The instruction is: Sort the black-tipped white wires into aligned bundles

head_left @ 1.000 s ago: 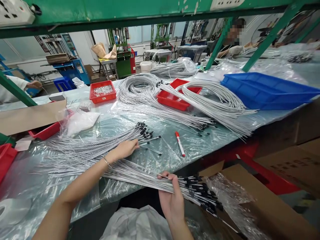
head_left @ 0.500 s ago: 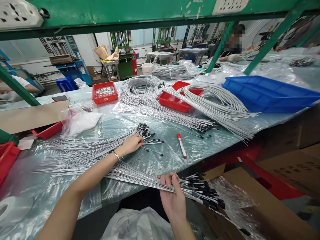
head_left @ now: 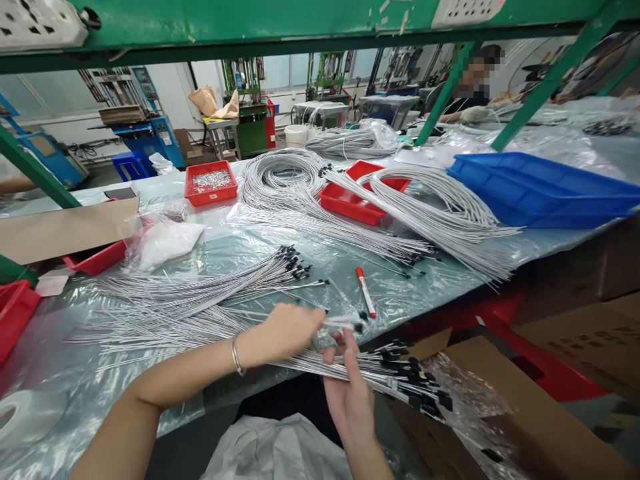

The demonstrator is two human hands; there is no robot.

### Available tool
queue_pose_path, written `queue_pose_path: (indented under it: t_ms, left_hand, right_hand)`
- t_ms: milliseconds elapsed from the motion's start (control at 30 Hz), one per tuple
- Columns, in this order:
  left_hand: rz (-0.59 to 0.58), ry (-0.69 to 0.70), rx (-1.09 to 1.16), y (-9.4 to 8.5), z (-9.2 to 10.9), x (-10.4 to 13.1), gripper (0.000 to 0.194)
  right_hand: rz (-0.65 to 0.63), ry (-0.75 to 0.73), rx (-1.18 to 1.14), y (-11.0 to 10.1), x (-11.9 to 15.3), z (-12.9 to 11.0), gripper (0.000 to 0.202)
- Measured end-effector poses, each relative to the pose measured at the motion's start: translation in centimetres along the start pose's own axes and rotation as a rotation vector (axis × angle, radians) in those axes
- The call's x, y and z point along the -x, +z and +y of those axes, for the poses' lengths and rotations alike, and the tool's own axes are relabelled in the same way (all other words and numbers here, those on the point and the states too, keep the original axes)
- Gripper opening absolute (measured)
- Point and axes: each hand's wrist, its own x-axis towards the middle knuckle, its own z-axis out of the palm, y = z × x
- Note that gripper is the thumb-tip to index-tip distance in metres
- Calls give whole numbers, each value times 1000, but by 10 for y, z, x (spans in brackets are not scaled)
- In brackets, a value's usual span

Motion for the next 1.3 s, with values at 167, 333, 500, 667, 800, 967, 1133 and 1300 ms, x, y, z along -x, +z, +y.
queue_pose_path:
  t_ms: [167,333,500,667,800,967,1133,1300]
  left_hand:
    - [-17,202,-87,-10,24,12,22]
    - [98,-104,2,-7,-32,-26,33]
    - [95,-225,139,22,-81,-65,15]
    - [198,-192,308,2,-86,-51,26]
    - [259,-42,363,-17,-48,-17,23]
    - [-25,203,375,-18,-4,13,25]
    - [-41,110,389,-4,-44,-4,29]
    - [144,-134,41,22,-94,-31,15]
  right_hand:
    - [27,10,-16,-1,-1,3,21]
    - [93,54,-90,-1,0,4,23]
    - [-16,75,-124,2,5,0,27]
    - [-53,11,-113,3,4,1,21]
    - [5,26,-91,7,-2,0,36]
    - [18,58,-135,9,-6,-3,30]
    - [4,99,-167,6,1,-4,22]
    - [-7,69,-153,2,6,-2,24]
